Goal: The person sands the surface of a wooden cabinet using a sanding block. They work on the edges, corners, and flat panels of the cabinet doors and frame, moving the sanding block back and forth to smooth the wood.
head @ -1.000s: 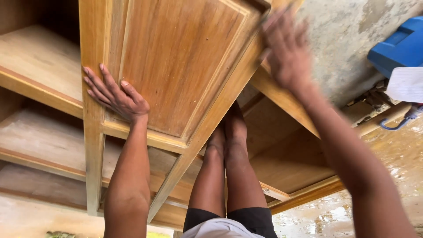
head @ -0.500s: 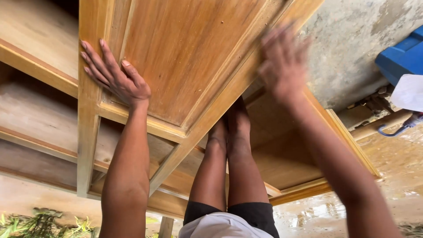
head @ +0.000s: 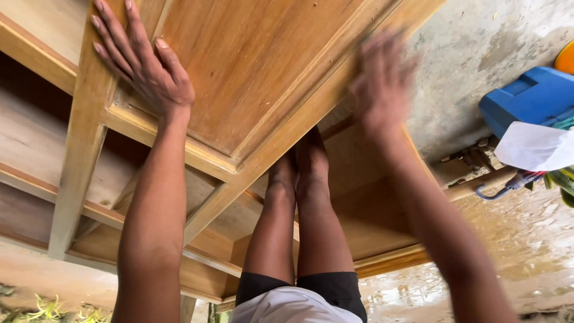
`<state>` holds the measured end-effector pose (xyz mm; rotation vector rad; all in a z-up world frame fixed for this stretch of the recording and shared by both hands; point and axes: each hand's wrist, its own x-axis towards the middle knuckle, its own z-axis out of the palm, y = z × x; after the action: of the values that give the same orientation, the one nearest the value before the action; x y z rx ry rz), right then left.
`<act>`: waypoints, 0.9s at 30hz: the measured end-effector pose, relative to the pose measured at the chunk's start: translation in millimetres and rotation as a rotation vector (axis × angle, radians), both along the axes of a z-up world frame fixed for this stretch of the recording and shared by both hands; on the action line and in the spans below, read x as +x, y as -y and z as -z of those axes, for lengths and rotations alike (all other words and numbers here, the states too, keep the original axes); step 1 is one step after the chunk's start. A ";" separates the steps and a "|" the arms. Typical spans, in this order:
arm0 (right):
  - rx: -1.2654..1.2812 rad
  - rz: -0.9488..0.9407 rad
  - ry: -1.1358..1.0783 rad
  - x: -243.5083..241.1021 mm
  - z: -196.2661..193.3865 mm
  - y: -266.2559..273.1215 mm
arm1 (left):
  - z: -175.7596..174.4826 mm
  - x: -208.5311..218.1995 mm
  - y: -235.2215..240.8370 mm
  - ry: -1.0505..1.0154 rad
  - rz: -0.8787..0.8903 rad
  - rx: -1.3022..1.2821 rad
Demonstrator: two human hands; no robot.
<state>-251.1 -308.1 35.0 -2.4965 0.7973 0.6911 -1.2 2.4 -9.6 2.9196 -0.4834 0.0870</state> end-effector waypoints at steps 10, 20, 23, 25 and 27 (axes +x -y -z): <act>0.929 0.406 0.455 -74.4 -62.9 -219.3 | -96.7 -97.7 -29.0 -0.425 0.092 -0.611; 1.237 0.331 0.208 -100.0 -72.5 -129.3 | -118.6 -279.5 -23.4 -0.714 0.249 -0.742; 1.193 0.071 0.239 -69.2 -88.0 -105.5 | -109.5 -287.9 -8.0 -0.657 0.098 -0.753; 0.962 -0.069 0.352 -48.1 -71.8 -62.6 | -93.6 -292.4 -19.7 -0.537 -0.073 -0.739; 0.755 -0.195 0.445 -29.7 -56.9 -26.5 | -82.3 -305.7 -53.9 -0.436 -0.257 -0.695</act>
<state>-280.8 -281.6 92.0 -1.9175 0.0880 0.3678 -307.0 56.3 72.7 2.2036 0.0089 -0.2847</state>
